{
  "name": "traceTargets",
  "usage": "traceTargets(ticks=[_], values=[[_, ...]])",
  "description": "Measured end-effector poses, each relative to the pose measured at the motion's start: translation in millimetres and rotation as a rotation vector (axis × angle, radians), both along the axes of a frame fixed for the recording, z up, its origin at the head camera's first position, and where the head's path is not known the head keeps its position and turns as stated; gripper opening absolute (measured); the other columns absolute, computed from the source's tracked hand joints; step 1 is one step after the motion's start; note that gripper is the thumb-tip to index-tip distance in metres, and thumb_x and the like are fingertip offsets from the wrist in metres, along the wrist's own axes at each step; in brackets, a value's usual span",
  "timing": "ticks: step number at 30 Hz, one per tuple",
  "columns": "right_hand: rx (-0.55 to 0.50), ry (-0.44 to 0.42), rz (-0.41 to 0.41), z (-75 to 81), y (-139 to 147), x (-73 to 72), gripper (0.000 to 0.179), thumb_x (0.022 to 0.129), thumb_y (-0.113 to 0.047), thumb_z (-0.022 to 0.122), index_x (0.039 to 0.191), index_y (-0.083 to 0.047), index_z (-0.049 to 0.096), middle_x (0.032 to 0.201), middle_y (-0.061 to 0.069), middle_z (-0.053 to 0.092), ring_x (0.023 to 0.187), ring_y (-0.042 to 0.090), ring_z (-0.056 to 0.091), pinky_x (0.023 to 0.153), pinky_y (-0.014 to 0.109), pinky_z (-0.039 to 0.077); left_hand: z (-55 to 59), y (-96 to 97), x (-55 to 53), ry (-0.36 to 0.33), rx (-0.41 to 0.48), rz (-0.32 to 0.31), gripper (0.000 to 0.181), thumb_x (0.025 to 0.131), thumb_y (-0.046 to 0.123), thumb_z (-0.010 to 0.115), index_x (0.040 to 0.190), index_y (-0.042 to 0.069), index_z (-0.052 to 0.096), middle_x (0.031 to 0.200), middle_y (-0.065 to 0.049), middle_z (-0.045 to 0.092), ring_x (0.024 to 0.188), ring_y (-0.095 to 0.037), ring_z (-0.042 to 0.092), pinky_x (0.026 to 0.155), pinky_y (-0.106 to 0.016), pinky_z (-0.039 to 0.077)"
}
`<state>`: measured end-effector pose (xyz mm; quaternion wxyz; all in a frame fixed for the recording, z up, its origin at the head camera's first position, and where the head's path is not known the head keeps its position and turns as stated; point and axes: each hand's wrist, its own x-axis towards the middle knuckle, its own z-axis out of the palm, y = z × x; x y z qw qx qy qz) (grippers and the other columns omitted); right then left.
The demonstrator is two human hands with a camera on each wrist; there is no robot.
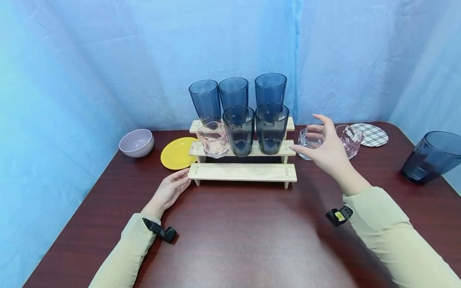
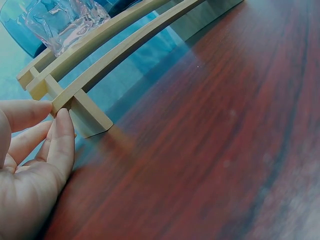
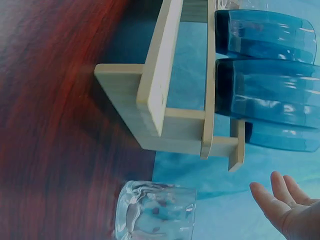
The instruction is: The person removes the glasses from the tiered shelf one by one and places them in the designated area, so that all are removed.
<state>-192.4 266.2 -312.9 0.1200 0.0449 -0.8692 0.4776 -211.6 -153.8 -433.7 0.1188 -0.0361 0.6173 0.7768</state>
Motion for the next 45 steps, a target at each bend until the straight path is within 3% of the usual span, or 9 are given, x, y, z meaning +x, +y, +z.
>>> traceTargets(ticks=[4, 7, 10, 19, 28, 45], values=[[-0.013, -0.005, 0.004, 2.9, -7.9, -4.9, 0.092, 0.081, -0.023, 0.076, 0.149, -0.023, 0.014, 0.130, 0.007, 0.043, 0.110, 0.010, 0.049, 0.095, 0.024, 0.049, 0.3, -0.1, -0.1, 0.009, 0.000, -0.001, 0.048, 0.095, -0.006, 0.045, 0.142, -0.006, 0.036, 0.125, -0.010, 0.048, 0.097, -0.002, 0.057, 0.087, -0.016, 0.049], [-0.038, 0.000, 0.012, 4.9, -14.7, -9.4, 0.092, 0.081, -0.024, 0.076, 0.149, -0.025, 0.014, 0.134, 0.012, 0.042, 0.116, 0.020, 0.049, 0.101, 0.044, 0.044, -0.2, -0.4, -0.3, 0.013, 0.002, 0.002, 0.048, 0.095, -0.007, 0.045, 0.142, -0.006, 0.036, 0.123, -0.009, 0.048, 0.097, -0.002, 0.058, 0.087, -0.016, 0.050], [-0.055, 0.007, 0.025, 6.6, -21.2, -14.3, 0.092, 0.081, -0.026, 0.076, 0.149, -0.024, 0.014, 0.136, 0.016, 0.042, 0.122, 0.030, 0.046, 0.102, 0.052, 0.041, -0.9, -0.8, -0.2, 0.012, -0.001, 0.002, 0.048, 0.095, -0.006, 0.045, 0.142, -0.005, 0.036, 0.124, -0.010, 0.048, 0.096, -0.002, 0.058, 0.087, -0.016, 0.050], [-0.076, -0.019, 0.068, 8.1, -32.1, -28.1, 0.101, 0.078, -0.024, 0.078, 0.151, -0.022, 0.008, 0.144, 0.022, 0.033, 0.129, 0.039, 0.039, 0.105, 0.055, 0.036, -1.2, -0.1, 0.9, -0.004, 0.015, 0.009, 0.047, 0.095, -0.006, 0.045, 0.142, -0.005, 0.036, 0.127, -0.012, 0.047, 0.096, -0.003, 0.058, 0.087, -0.016, 0.050], [-0.097, -0.032, 0.090, 6.9, -42.2, -33.5, 0.106, 0.075, -0.021, 0.081, 0.151, -0.023, 0.007, 0.147, 0.022, 0.029, 0.130, 0.039, 0.038, 0.105, 0.054, 0.036, -0.5, 0.4, 0.3, -0.004, 0.012, 0.007, 0.047, 0.096, -0.006, 0.044, 0.142, -0.004, 0.036, 0.128, -0.012, 0.047, 0.096, -0.002, 0.058, 0.087, -0.016, 0.050], [-0.021, -0.010, 0.058, -0.2, -53.4, -36.8, 0.108, 0.073, -0.029, 0.082, 0.149, -0.033, 0.005, 0.132, 0.021, 0.046, 0.115, 0.039, 0.049, 0.095, 0.056, 0.043, -0.7, 0.2, 1.6, 0.015, 0.015, -0.007, 0.048, 0.095, -0.007, 0.044, 0.142, -0.006, 0.034, 0.121, -0.007, 0.049, 0.096, -0.002, 0.058, 0.086, -0.016, 0.050]])
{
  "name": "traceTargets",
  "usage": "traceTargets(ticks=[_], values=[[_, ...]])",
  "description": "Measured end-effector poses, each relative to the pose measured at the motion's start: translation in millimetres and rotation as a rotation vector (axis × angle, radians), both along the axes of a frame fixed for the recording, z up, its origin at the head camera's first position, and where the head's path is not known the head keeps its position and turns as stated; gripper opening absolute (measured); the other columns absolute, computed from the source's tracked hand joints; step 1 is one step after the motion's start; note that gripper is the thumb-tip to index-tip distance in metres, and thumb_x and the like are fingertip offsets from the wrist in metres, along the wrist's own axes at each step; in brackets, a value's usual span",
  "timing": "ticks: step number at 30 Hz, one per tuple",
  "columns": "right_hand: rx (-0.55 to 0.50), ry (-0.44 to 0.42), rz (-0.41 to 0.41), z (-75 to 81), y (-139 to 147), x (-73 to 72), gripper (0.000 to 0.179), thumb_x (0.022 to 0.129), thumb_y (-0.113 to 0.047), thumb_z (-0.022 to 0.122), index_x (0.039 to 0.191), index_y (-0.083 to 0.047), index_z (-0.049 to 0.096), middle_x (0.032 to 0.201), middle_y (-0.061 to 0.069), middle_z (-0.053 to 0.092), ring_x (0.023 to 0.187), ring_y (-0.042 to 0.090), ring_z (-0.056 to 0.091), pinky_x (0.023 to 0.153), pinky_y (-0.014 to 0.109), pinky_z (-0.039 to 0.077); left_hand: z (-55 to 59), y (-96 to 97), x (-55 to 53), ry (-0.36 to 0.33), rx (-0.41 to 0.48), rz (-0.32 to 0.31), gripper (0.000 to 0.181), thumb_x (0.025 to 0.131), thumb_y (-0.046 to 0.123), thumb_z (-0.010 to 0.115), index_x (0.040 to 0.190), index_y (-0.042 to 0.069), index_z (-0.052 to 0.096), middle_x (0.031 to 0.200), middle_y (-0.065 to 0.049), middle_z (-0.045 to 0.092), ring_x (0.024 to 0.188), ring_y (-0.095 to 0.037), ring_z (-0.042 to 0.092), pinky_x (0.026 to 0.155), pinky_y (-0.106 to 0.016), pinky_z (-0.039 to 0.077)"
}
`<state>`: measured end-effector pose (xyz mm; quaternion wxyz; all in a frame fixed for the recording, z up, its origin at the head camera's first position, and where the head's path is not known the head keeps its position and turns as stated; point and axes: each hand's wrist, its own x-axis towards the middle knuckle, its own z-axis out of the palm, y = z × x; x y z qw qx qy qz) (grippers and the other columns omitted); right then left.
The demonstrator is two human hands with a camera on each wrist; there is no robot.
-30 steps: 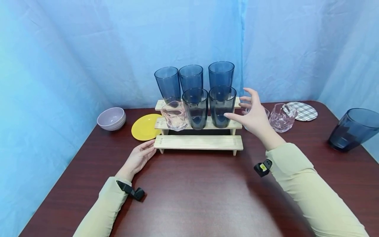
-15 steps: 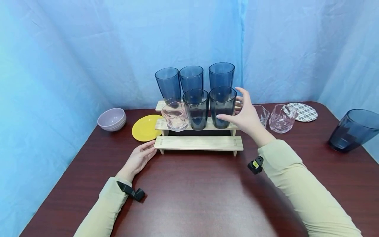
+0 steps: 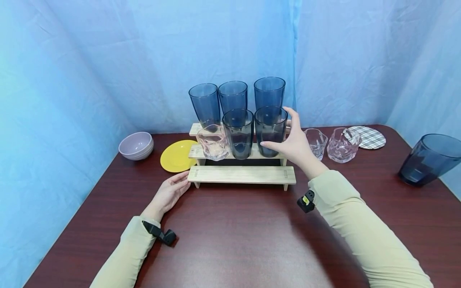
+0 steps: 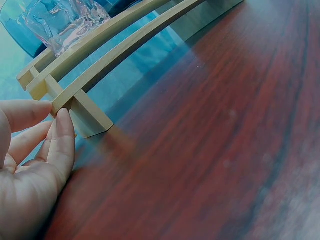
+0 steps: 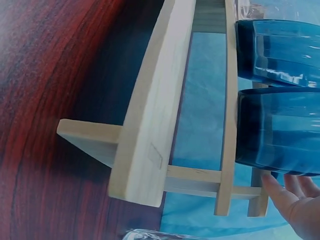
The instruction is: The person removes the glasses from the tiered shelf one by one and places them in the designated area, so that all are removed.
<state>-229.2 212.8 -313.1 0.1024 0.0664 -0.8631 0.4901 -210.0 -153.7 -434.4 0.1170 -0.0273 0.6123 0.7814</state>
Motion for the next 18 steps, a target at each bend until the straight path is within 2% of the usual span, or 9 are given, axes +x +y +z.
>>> traceTargets(ticks=[6, 11, 18], values=[[-0.006, 0.010, -0.005, -3.3, 0.0, -1.6, 0.107, 0.074, -0.029, 0.082, 0.149, -0.034, 0.006, 0.131, 0.022, 0.046, 0.116, 0.038, 0.049, 0.095, 0.056, 0.043, -0.3, -0.5, -0.2, 0.003, -0.003, -0.001, 0.048, 0.095, -0.007, 0.045, 0.142, -0.006, 0.035, 0.120, -0.007, 0.050, 0.095, -0.002, 0.058, 0.085, -0.015, 0.050], [0.005, 0.014, -0.009, -5.8, 1.1, -3.0, 0.107, 0.074, -0.031, 0.081, 0.149, -0.033, 0.005, 0.133, 0.024, 0.045, 0.122, 0.040, 0.045, 0.097, 0.059, 0.040, -0.4, -0.7, -0.3, 0.002, -0.008, -0.001, 0.048, 0.095, -0.007, 0.045, 0.142, -0.006, 0.035, 0.123, -0.009, 0.048, 0.096, -0.002, 0.058, 0.086, -0.015, 0.050], [0.055, -0.015, -0.020, -6.5, 4.2, -3.2, 0.108, 0.075, -0.037, 0.079, 0.150, -0.036, 0.002, 0.143, 0.029, 0.034, 0.131, 0.044, 0.037, 0.099, 0.066, 0.033, -0.2, -0.5, -0.2, -0.007, -0.003, 0.004, 0.048, 0.095, -0.007, 0.045, 0.142, -0.006, 0.035, 0.122, -0.008, 0.049, 0.095, -0.002, 0.058, 0.085, -0.016, 0.050]])
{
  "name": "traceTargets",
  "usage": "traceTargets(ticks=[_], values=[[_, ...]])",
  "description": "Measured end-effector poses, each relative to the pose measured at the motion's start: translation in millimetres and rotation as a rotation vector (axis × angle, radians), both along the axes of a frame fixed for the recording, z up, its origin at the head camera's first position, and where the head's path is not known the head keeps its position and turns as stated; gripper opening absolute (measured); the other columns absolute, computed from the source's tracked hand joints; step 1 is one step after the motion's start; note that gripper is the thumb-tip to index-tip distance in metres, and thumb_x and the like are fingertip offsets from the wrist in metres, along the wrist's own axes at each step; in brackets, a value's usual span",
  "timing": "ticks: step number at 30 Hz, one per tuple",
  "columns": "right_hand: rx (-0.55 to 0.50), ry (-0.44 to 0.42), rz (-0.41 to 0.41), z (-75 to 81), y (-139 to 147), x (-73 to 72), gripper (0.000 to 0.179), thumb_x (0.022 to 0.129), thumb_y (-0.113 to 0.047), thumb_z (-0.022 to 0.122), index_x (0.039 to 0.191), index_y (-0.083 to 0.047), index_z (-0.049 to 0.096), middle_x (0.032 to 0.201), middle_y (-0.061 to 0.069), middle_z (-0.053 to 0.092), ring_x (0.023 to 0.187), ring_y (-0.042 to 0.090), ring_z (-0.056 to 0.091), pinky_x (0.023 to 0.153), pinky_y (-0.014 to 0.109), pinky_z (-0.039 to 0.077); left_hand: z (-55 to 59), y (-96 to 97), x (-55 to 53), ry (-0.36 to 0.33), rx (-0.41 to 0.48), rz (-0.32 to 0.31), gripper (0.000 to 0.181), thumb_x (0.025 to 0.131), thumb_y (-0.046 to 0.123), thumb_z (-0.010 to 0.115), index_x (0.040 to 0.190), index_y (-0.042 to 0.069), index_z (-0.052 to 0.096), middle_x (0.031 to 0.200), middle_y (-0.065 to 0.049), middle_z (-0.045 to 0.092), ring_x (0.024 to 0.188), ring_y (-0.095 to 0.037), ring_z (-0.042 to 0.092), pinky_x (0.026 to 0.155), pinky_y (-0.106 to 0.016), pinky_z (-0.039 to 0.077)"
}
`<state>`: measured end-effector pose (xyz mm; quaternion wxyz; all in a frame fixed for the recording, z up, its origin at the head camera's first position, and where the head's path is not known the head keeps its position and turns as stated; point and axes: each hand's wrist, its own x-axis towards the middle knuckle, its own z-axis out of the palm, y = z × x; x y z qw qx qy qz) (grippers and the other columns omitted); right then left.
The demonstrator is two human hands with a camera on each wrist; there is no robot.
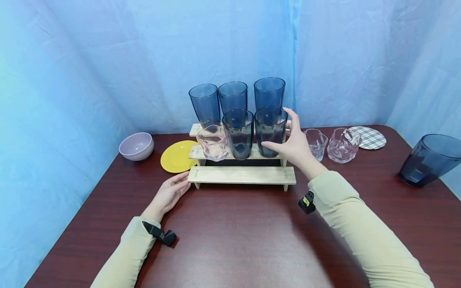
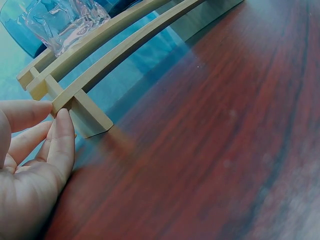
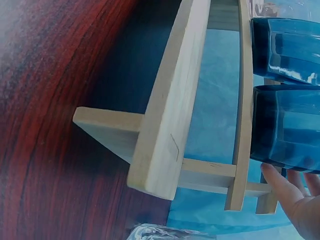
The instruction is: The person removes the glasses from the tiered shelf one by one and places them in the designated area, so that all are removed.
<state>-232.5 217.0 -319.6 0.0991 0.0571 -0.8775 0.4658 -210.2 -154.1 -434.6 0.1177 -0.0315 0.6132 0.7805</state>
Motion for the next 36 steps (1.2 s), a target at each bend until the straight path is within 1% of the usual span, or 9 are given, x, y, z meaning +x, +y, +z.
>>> traceTargets(ticks=[2, 5, 10, 14, 22, 27, 36], values=[[0.004, -0.014, 0.002, 0.6, 0.6, -0.1, 0.109, 0.075, -0.038, 0.079, 0.149, -0.038, 0.001, 0.145, 0.029, 0.032, 0.131, 0.044, 0.035, 0.099, 0.067, 0.032, 0.2, 0.2, 0.1, -0.005, 0.004, 0.003, 0.048, 0.095, -0.008, 0.045, 0.142, -0.006, 0.035, 0.121, -0.008, 0.049, 0.095, -0.002, 0.058, 0.085, -0.016, 0.050], [0.005, -0.023, 0.007, 1.4, 1.2, -0.1, 0.110, 0.074, -0.039, 0.079, 0.149, -0.039, 0.000, 0.145, 0.029, 0.032, 0.132, 0.043, 0.035, 0.099, 0.067, 0.032, 0.9, 0.5, 0.3, -0.007, 0.011, 0.005, 0.048, 0.095, -0.008, 0.045, 0.142, -0.006, 0.035, 0.121, -0.008, 0.049, 0.094, -0.002, 0.058, 0.085, -0.016, 0.050], [0.006, -0.021, 0.006, 1.9, 1.9, 0.2, 0.110, 0.074, -0.039, 0.080, 0.150, -0.038, 0.000, 0.146, 0.030, 0.031, 0.134, 0.042, 0.032, 0.099, 0.067, 0.032, 1.9, 0.9, 0.7, -0.004, 0.013, 0.004, 0.048, 0.095, -0.008, 0.045, 0.142, -0.007, 0.035, 0.121, -0.008, 0.049, 0.094, -0.002, 0.058, 0.085, -0.015, 0.050], [0.007, -0.020, 0.005, 1.8, 1.9, 0.1, 0.110, 0.073, -0.038, 0.080, 0.149, -0.040, 0.001, 0.147, 0.030, 0.029, 0.136, 0.041, 0.030, 0.101, 0.067, 0.030, 1.1, 0.8, 0.2, -0.005, 0.016, 0.006, 0.048, 0.095, -0.008, 0.045, 0.142, -0.007, 0.035, 0.119, -0.007, 0.049, 0.094, -0.002, 0.058, 0.084, -0.015, 0.050], [0.018, -0.019, 0.004, 2.6, 1.7, 2.5, 0.110, 0.074, -0.039, 0.080, 0.149, -0.038, 0.001, 0.146, 0.030, 0.029, 0.136, 0.041, 0.030, 0.101, 0.067, 0.030, 0.4, 0.7, 0.1, -0.004, 0.022, 0.016, 0.047, 0.094, -0.008, 0.045, 0.141, -0.007, 0.036, 0.112, -0.004, 0.051, 0.092, -0.003, 0.059, 0.084, -0.016, 0.051], [0.013, -0.023, 0.007, 1.9, 1.5, 2.6, 0.109, 0.074, -0.038, 0.080, 0.149, -0.041, 0.000, 0.147, 0.031, 0.028, 0.136, 0.042, 0.031, 0.101, 0.067, 0.030, 0.1, 0.4, 0.2, -0.003, 0.017, 0.014, 0.047, 0.095, -0.007, 0.046, 0.141, -0.007, 0.036, 0.113, -0.004, 0.051, 0.092, -0.003, 0.059, 0.084, -0.015, 0.051], [0.016, -0.023, 0.015, 0.2, 3.7, 4.3, 0.109, 0.074, -0.038, 0.080, 0.149, -0.040, 0.000, 0.147, 0.032, 0.028, 0.134, 0.044, 0.032, 0.100, 0.066, 0.033, -0.3, 1.1, 0.6, 0.006, 0.009, 0.015, 0.047, 0.095, -0.008, 0.045, 0.141, -0.008, 0.036, 0.112, -0.004, 0.051, 0.093, -0.002, 0.058, 0.084, -0.015, 0.050]])
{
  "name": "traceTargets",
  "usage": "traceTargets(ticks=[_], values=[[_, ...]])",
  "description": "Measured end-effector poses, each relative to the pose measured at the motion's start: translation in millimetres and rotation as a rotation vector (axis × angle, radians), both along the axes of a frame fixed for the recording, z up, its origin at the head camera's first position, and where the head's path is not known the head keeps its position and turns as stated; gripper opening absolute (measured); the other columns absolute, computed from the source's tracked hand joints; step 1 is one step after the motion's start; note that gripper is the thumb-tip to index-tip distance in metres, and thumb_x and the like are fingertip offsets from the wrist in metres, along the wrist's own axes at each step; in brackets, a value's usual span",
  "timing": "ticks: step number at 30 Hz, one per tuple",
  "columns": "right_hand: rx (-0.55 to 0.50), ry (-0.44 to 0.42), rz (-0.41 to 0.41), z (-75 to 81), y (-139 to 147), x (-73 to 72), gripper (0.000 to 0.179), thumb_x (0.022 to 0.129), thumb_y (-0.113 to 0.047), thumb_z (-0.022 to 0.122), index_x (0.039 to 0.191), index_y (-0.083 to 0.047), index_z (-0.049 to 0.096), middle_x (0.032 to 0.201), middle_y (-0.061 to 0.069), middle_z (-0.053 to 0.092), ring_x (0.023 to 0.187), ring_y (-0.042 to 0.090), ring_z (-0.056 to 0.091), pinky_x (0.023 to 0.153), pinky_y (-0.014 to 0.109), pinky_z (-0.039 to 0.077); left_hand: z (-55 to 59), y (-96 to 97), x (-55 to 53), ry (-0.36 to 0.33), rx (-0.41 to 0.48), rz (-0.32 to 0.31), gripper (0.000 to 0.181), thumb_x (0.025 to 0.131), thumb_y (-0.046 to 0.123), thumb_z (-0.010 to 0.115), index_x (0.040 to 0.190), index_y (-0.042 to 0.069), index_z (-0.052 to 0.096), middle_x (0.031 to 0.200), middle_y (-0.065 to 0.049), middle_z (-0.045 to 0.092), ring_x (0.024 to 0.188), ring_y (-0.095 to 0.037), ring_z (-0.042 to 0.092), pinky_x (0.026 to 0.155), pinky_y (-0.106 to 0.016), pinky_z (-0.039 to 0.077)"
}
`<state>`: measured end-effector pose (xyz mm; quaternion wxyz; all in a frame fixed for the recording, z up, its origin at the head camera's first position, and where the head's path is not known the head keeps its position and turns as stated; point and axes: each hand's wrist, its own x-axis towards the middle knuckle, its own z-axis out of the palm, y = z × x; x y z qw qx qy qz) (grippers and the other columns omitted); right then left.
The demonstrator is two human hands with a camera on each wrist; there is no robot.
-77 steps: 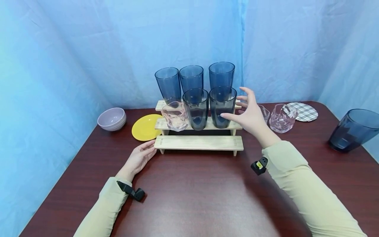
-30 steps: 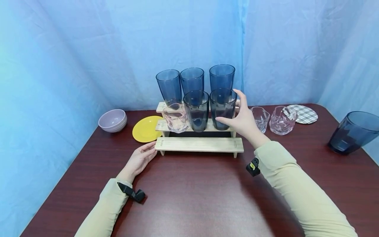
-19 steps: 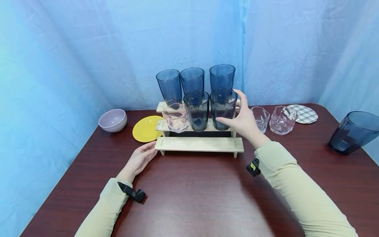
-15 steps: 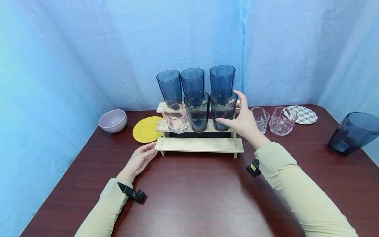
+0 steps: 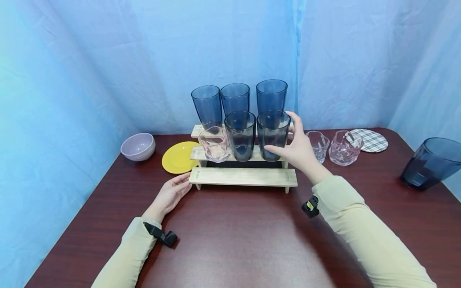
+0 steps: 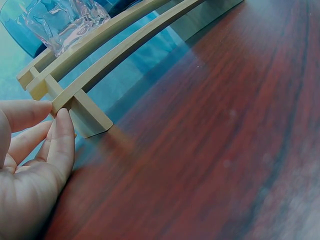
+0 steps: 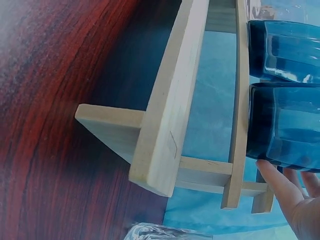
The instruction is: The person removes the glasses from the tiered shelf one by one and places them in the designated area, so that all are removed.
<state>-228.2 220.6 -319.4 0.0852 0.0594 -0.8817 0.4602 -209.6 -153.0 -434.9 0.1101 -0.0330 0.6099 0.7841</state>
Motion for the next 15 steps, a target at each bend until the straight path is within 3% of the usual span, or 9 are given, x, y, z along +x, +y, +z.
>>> traceTargets(ticks=[3, 6, 10, 12, 15], values=[[-0.006, 0.019, 0.007, -0.6, 0.5, 2.7, 0.108, 0.074, -0.037, 0.080, 0.149, -0.038, 0.002, 0.143, 0.032, 0.034, 0.127, 0.045, 0.040, 0.095, 0.063, 0.038, 0.6, -0.2, 0.7, 0.002, -0.001, 0.001, 0.047, 0.095, -0.008, 0.045, 0.141, -0.008, 0.036, 0.112, -0.004, 0.052, 0.092, -0.002, 0.058, 0.085, -0.015, 0.050], [0.007, 0.058, -0.002, -1.2, -0.3, 5.7, 0.105, 0.074, -0.035, 0.080, 0.148, -0.035, 0.005, 0.119, 0.026, 0.054, 0.097, 0.035, 0.056, 0.078, 0.047, 0.048, 0.4, -0.3, 0.7, 0.005, -0.006, 0.000, 0.047, 0.094, -0.008, 0.046, 0.141, -0.008, 0.036, 0.114, -0.005, 0.051, 0.093, -0.003, 0.058, 0.085, -0.015, 0.050], [0.038, 0.103, -0.035, -0.7, -0.4, 9.3, 0.102, 0.073, -0.033, 0.081, 0.147, -0.031, 0.011, 0.085, 0.012, 0.052, 0.065, 0.023, 0.044, 0.053, 0.029, 0.039, -0.2, 0.1, 0.9, 0.000, -0.001, 0.007, 0.047, 0.094, -0.008, 0.046, 0.141, -0.007, 0.037, 0.116, -0.007, 0.050, 0.094, -0.003, 0.058, 0.084, -0.016, 0.050], [0.032, 0.109, -0.043, 0.2, 0.8, 11.6, 0.102, 0.073, -0.032, 0.082, 0.147, -0.028, 0.013, 0.092, 0.014, 0.054, 0.073, 0.024, 0.051, 0.053, 0.029, 0.042, -0.6, 0.1, 1.2, -0.001, 0.003, 0.010, 0.047, 0.094, -0.008, 0.046, 0.140, -0.007, 0.037, 0.116, -0.007, 0.051, 0.094, -0.003, 0.058, 0.084, -0.016, 0.050], [-0.001, 0.091, -0.040, 1.9, 3.6, 14.8, 0.104, 0.072, -0.031, 0.083, 0.148, -0.027, 0.012, 0.120, 0.022, 0.051, 0.109, 0.035, 0.054, 0.071, 0.043, 0.052, -1.2, -0.3, 1.8, 0.003, -0.004, 0.013, 0.046, 0.095, -0.007, 0.046, 0.140, -0.007, 0.038, 0.115, -0.007, 0.051, 0.093, -0.004, 0.058, 0.084, -0.016, 0.050]])
